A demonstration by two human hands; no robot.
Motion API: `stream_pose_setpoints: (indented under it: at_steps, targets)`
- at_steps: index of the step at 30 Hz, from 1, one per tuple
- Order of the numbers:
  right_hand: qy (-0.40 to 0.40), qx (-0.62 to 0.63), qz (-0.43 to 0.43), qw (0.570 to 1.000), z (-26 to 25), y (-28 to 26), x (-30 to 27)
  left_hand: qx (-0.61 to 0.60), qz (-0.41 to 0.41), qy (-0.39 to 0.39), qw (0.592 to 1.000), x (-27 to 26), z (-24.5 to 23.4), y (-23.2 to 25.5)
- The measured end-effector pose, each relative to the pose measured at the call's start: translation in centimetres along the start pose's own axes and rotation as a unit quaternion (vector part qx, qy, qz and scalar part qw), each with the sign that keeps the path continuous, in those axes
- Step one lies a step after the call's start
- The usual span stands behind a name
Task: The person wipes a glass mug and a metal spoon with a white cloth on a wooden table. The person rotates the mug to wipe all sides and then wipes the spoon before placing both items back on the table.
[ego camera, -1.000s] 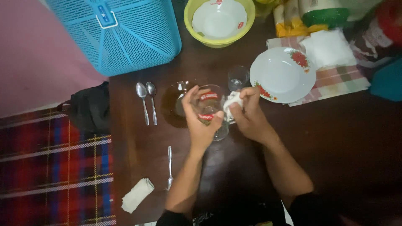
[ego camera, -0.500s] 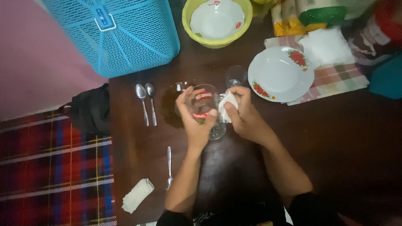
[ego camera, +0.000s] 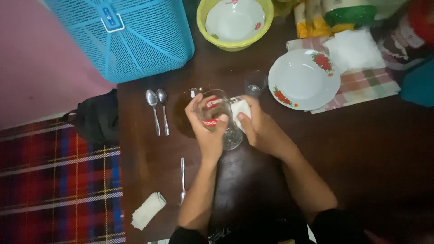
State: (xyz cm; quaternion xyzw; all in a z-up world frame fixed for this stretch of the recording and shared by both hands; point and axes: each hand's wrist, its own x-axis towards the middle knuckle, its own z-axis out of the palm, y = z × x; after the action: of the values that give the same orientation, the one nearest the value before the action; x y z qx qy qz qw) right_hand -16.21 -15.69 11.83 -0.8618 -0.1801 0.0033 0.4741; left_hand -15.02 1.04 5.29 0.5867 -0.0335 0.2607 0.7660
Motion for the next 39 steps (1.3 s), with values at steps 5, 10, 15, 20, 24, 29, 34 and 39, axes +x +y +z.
stream_pose_setpoints:
  at_steps: [5,10,15,20,24,29,34,39]
  targets:
    - [0.016,0.021,0.043,0.999,-0.4,1.9,0.6,0.040,-0.010,-0.076,0.996,-0.5,0.6,1.1]
    - [-0.044,-0.079,0.117,0.989,-0.8,1.5,0.7,0.056,0.037,-0.043,0.997,-0.2,0.4,1.3]
    - [-0.094,-0.078,0.117,0.986,-1.1,1.4,0.2,0.038,0.004,-0.099,0.994,0.6,-0.9,2.0]
    - [-0.076,-0.054,0.117,0.989,-1.6,1.6,0.3,0.057,0.008,-0.150,0.987,0.8,-1.0,2.5]
    - [-0.072,-0.062,0.166,0.982,-1.2,1.3,-0.1,0.038,0.024,-0.111,0.993,0.3,-0.5,2.2]
    - [-0.096,-0.034,0.146,0.984,-1.4,1.0,0.1,0.046,0.008,-0.112,0.993,0.5,-0.8,1.6]
    - [-0.049,-0.001,0.119,0.992,-1.0,1.4,0.1,0.043,0.003,-0.142,0.989,0.4,-0.6,2.2]
    - [-0.020,0.024,0.073,0.997,0.8,1.0,0.3,0.007,-0.045,0.001,0.999,0.3,0.0,1.7]
